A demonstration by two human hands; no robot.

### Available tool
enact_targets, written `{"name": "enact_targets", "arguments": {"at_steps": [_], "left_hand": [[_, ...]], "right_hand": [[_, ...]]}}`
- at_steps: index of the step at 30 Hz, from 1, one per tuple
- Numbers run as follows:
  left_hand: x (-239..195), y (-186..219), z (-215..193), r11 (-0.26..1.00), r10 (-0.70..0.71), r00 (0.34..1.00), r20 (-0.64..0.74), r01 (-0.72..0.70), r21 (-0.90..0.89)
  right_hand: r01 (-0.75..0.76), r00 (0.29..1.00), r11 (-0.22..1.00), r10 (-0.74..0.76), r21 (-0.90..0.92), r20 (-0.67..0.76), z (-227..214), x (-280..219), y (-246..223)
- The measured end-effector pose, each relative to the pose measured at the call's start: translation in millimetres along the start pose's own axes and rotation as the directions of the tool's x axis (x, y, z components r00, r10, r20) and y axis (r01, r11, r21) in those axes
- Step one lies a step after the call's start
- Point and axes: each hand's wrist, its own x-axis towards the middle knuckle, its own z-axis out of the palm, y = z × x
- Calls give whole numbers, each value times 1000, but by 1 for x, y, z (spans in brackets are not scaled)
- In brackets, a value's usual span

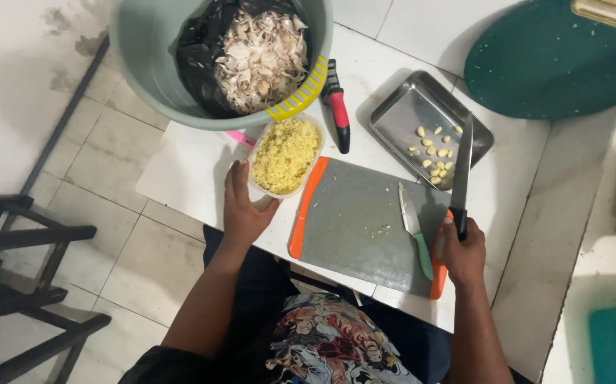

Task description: The person uses a garlic press and knife to crush and peel garlic cloves. They then transfer whole cloves from a metal tray to a cutting board and begin chopping them.

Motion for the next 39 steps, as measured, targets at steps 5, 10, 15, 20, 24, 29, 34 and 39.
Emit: {"name": "enact_targets", "arguments": {"at_steps": [5, 10, 15, 20, 24, 29, 34, 39], "left_hand": [[-6, 14, -1, 946, -288, 955, 73, 295, -135], [-5, -1, 6, 670, -714, 693, 93, 716, -194], [18, 1, -7, 404, -791, 524, 315, 835, -375], [52, 7, -21, 435, -805, 473, 359, 881, -185], [63, -19, -13, 600, -719, 557, 416, 799, -34], [65, -20, -22, 521, -734, 514, 444, 845, -118], [38, -35, -38, 563, -686, 615, 390, 787, -250], [32, -30, -74, 532, -751, 548, 369, 833, -153]], "right_hand": [[23, 1000, 1000, -23, 0, 15, -5, -6, -14], [65, 997, 998, -65, 14, 38, -4, -7, -23], [86, 996, 996, -87, 24, 16, -5, -20, -40], [-106, 993, 991, 110, -86, 47, -6, -25, -60], [-148, 987, 984, 153, -95, 44, -6, -30, -76], [-103, 994, 991, 106, -80, 26, -2, -18, -49], [-4, 1000, 1000, 4, 8, -26, -3, -26, -46], [-28, 999, 1000, 28, 1, -21, 0, -13, -25]]}}
